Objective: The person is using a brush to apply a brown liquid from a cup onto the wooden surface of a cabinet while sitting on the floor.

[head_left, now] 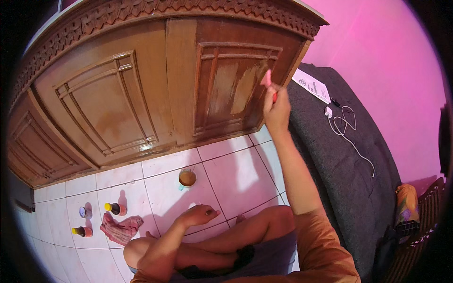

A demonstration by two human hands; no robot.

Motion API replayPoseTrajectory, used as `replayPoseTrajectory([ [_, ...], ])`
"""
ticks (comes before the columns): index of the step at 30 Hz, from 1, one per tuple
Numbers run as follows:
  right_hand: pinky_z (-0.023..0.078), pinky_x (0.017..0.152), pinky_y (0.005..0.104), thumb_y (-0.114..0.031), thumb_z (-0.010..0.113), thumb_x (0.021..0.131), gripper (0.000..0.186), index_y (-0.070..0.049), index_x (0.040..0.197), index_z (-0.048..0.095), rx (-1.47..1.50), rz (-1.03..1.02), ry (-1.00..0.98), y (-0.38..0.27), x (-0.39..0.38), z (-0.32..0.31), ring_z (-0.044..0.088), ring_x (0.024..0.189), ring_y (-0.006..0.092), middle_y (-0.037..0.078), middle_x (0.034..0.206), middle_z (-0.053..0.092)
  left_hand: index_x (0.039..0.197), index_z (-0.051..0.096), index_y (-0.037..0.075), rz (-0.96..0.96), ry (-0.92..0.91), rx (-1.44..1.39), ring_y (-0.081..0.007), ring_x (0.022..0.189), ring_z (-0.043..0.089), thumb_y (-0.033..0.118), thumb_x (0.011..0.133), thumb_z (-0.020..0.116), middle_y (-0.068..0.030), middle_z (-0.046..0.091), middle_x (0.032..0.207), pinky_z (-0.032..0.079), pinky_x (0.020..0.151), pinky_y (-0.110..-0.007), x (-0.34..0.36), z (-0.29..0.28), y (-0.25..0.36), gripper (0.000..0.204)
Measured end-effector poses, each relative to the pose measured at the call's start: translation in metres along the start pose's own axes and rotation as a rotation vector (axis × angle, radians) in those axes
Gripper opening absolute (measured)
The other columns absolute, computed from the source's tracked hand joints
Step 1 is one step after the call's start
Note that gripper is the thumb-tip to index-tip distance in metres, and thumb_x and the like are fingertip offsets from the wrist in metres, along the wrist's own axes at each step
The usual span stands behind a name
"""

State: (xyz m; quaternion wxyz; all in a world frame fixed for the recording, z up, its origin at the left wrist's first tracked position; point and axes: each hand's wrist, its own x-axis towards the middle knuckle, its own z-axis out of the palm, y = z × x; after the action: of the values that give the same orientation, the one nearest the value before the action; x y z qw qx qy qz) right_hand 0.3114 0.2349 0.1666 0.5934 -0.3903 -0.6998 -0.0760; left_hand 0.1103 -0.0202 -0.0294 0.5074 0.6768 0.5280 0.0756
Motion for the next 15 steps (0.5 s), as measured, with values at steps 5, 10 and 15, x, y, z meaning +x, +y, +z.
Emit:
replayPoseTrajectory([
  [5, 0.047, 0.073, 0.0475, -0.019, 0.052, 0.097, 0.021, 0.001, 0.101, 0.053, -0.089, 0.102, -0.235, 0.023, -0.080, 0.020, 0.059, 0.085, 0.0428, 0.023, 0.091, 0.058, 0.104, 0.067, 0.000, 0.022, -0.002, 0.034, -0.0340, 0.088, 0.066, 0.055, 0.094, 0.047, -0.0200, 0.069, 0.091, 0.051, 0.080, -0.041, 0.004, 0.004, -0.007, 0.059],
  [10, 0.050, 0.074, 0.0420, -0.018, 0.053, 0.096, 0.020, 0.001, 0.102, 0.055, -0.009, 0.286, -0.217, 0.018, -0.096, 0.019, 0.064, 0.083, 0.0383, 0.023, 0.092, 0.063, 0.099, 0.068, 0.001, 0.035, 0.035, 0.000, -0.0331, 0.085, 0.066, 0.055, 0.094, 0.047, -0.0192, 0.069, 0.087, 0.051, 0.077, -0.041, 0.002, 0.005, -0.010, 0.059],
  [15, 0.049, 0.070, 0.0357, -0.019, 0.055, 0.095, 0.020, 0.000, 0.093, 0.058, 0.086, 0.310, -0.030, 0.000, -0.033, 0.026, 0.063, 0.074, 0.0268, 0.018, 0.080, 0.063, 0.097, 0.068, 0.001, 0.061, 0.037, 0.009, -0.0342, 0.084, 0.066, 0.055, 0.094, 0.047, -0.0194, 0.068, 0.086, 0.051, 0.076, -0.041, 0.001, 0.006, -0.010, 0.058],
])
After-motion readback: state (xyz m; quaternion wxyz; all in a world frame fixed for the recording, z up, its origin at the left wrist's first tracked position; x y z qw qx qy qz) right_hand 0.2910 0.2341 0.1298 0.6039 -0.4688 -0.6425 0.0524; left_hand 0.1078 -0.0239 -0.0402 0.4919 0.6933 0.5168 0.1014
